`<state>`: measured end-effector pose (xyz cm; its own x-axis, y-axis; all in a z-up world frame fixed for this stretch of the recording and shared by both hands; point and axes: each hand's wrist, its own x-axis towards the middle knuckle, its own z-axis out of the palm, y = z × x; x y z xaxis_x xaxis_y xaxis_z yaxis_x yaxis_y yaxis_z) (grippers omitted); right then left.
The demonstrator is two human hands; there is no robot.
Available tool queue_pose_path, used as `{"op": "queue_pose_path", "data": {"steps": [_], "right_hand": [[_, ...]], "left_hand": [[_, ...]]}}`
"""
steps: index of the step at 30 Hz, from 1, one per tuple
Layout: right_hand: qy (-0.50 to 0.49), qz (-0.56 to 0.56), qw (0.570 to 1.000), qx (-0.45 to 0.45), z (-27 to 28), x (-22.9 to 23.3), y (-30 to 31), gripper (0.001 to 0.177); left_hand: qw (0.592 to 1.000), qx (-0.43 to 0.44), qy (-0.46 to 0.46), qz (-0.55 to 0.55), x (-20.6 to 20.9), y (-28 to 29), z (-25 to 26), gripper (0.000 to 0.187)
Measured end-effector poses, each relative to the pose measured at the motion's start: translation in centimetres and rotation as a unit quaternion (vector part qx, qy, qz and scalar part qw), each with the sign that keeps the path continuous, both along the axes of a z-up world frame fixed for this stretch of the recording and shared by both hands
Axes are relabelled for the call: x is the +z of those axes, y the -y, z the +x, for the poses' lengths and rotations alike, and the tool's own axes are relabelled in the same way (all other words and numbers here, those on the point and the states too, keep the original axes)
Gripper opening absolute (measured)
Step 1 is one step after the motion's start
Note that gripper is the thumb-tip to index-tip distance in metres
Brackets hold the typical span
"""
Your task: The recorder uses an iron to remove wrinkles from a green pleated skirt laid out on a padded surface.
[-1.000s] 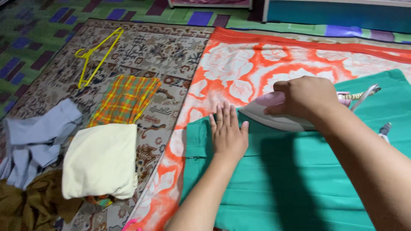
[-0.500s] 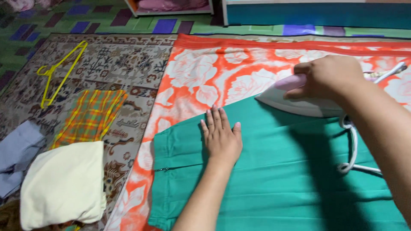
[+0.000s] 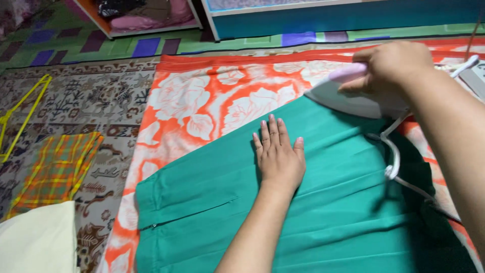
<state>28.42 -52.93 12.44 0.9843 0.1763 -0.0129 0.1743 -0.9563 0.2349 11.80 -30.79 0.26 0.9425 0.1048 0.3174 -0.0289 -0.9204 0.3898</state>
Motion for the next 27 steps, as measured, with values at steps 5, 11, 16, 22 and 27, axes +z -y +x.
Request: {"op": "queue_pose_path", "data": {"steps": [5,11,16,22,27], "right_hand": [[0.007,0.009,1.0,-0.017,1.2,-0.5,1.8,0.106],[-0.006,0.043,0.999,-0.018,1.6,-0.4,2.0,0.112],[-0.043,0.066,0.997,-0.027,2.0,-0.3,1.9,0.114],[-0.104,0.092,0.99,0.013,-0.5,1.2,-0.9,0.109],[-0.126,0.089,0.985,0.071,-5.5,4.1,-7.4,0.087]], "left_hand": [[1.0,0.008,-0.011,0.016,-0.5,0.1,0.3,0.073],[1.0,0.016,-0.008,0.025,-0.3,-0.3,-0.3,0.073],[0.999,0.025,-0.009,0.044,0.1,-2.7,-1.5,0.073],[0.994,0.045,-0.058,0.079,0.5,-9.0,-4.3,0.072],[0.983,0.077,-0.089,0.14,0.1,-16.6,-9.1,0.069]]}}
